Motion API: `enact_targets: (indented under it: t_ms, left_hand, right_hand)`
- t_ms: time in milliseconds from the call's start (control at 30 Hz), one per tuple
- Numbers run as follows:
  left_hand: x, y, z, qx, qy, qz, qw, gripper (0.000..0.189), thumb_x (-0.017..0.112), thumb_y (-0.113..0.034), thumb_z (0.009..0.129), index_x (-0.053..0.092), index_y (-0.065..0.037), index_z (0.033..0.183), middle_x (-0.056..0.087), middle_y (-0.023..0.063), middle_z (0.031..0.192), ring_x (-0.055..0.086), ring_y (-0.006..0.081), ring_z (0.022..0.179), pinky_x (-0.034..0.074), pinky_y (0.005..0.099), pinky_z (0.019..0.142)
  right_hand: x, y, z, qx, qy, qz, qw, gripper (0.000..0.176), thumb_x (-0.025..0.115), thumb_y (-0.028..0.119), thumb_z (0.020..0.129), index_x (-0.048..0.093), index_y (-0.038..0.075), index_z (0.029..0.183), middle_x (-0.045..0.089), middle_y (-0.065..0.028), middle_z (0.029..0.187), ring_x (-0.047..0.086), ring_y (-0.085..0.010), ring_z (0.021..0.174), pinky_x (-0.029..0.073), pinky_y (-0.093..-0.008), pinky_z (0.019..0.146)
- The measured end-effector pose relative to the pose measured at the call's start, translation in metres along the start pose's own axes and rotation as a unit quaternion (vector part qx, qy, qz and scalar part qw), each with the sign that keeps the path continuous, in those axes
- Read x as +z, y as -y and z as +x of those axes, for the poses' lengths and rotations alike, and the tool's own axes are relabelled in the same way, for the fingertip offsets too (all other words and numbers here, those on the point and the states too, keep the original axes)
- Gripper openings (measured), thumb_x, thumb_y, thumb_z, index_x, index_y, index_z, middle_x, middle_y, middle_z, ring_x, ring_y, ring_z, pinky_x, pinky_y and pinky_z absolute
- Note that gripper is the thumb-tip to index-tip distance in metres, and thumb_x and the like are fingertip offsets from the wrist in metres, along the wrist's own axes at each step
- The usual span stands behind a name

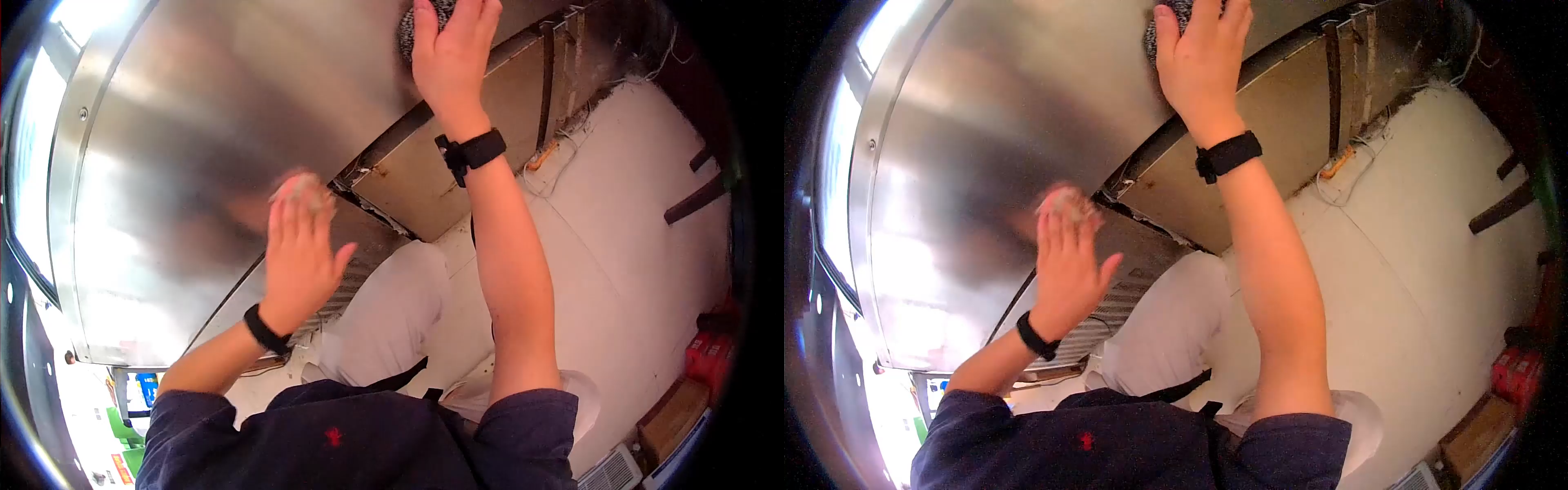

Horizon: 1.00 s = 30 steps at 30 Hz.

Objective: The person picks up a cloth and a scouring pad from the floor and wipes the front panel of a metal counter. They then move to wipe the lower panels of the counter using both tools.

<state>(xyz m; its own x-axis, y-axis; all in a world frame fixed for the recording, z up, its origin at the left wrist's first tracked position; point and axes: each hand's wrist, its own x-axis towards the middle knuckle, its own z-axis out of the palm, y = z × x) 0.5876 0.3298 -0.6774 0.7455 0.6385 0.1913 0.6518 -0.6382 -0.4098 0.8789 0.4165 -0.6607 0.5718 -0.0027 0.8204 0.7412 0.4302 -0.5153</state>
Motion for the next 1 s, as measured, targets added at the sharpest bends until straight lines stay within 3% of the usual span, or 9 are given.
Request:
enact_targets:
  t_ms: [267,333,400,500,567,633,733,900,1000]
  left_hand:
    - [0.002,-0.054,0.117,0.100,-0.128,-0.074,0.984,0.072,0.073,-0.039,0.087,0.051,0.002,0.141,0.046,0.0304,0.146,0.037,0.0459,0.142,0.024,0.0529,0.123]
    - [0.000,-0.047,0.113,0.114,-0.139,-0.061,0.982,0.072,0.075,-0.038,0.086,0.051,0.002,0.141,0.046,0.0301,0.146,0.037,0.0454,0.143,0.024,0.0520,0.123]
    - [-0.005,-0.029,0.083,0.108,-0.071,-0.067,0.989,0.074,0.073,-0.043,0.086,0.051,0.004,0.140,0.047,0.0296,0.146,0.036,0.0441,0.144,0.023,0.0515,0.124]
    - [-0.012,-0.013,0.034,0.075,-0.044,-0.043,0.995,0.074,0.072,-0.043,0.088,0.051,0.008,0.138,0.047,0.0319,0.145,0.035,0.0470,0.144,0.021,0.0537,0.124]
    - [-0.009,-0.004,0.014,0.032,0.034,0.000,0.999,0.074,0.070,-0.042,0.090,0.050,0.009,0.139,0.045,0.0339,0.146,0.033,0.0509,0.144,0.019,0.0567,0.124]
    - [-0.009,-0.015,0.026,0.040,0.016,-0.006,0.999,0.074,0.070,-0.041,0.090,0.049,0.011,0.138,0.045,0.0362,0.145,0.032,0.0540,0.143,0.018,0.0592,0.123]
    - [-0.020,-0.044,0.085,0.068,-0.056,-0.069,0.994,0.077,0.069,-0.045,0.090,0.049,0.013,0.138,0.047,0.0356,0.144,0.032,0.0509,0.144,0.018,0.0564,0.124]
    - [-0.032,-0.052,0.140,0.151,-0.131,-0.017,0.980,0.077,0.072,-0.043,0.087,0.052,0.016,0.132,0.050,0.0341,0.144,0.034,0.0467,0.146,0.020,0.0507,0.125]
    - [-0.065,-0.031,0.132,0.110,-0.117,-0.025,0.987,0.075,0.074,-0.039,0.086,0.050,0.010,0.138,0.046,0.0339,0.146,0.034,0.0474,0.145,0.023,0.0517,0.124]
  right_hand:
    - [-0.006,-0.005,-0.002,-0.007,0.015,0.005,1.000,0.046,0.063,0.012,0.096,0.049,0.002,0.139,0.044,-0.0247,0.142,0.046,-0.0458,0.129,0.037,-0.0503,0.112]
    - [-0.010,-0.005,-0.001,-0.010,0.029,0.000,1.000,0.049,0.064,0.013,0.095,0.048,0.003,0.140,0.042,-0.0251,0.144,0.045,-0.0463,0.130,0.037,-0.0502,0.113]
    - [-0.012,-0.003,-0.001,-0.001,0.040,0.000,0.999,0.051,0.065,0.012,0.095,0.047,0.003,0.141,0.041,-0.0251,0.145,0.045,-0.0465,0.131,0.037,-0.0500,0.113]
    - [-0.012,-0.005,-0.002,0.007,0.048,-0.008,0.999,0.055,0.068,0.011,0.093,0.045,0.004,0.142,0.040,-0.0255,0.146,0.044,-0.0470,0.131,0.037,-0.0503,0.113]
    - [-0.007,0.001,-0.003,0.001,0.026,-0.007,1.000,0.056,0.068,0.009,0.092,0.045,0.004,0.142,0.040,-0.0259,0.146,0.044,-0.0472,0.131,0.037,-0.0509,0.113]
    - [-0.002,0.000,-0.006,0.007,0.024,-0.012,1.000,0.056,0.067,0.011,0.093,0.044,0.004,0.144,0.038,-0.0269,0.147,0.043,-0.0472,0.133,0.036,-0.0520,0.114]
    - [0.011,-0.011,-0.005,-0.013,-0.068,0.013,0.997,0.045,0.069,0.009,0.089,0.055,0.005,0.131,0.050,-0.0233,0.137,0.049,-0.0469,0.124,0.038,-0.0505,0.111]
    - [0.005,-0.024,-0.010,-0.019,-0.002,0.009,1.000,0.052,0.070,0.016,0.094,0.048,0.007,0.141,0.039,-0.0228,0.146,0.041,-0.0459,0.131,0.038,-0.0540,0.110]
    - [0.001,-0.025,-0.011,-0.019,0.017,-0.025,0.999,0.054,0.069,0.016,0.095,0.046,0.007,0.143,0.036,-0.0242,0.148,0.038,-0.0468,0.133,0.037,-0.0543,0.111]
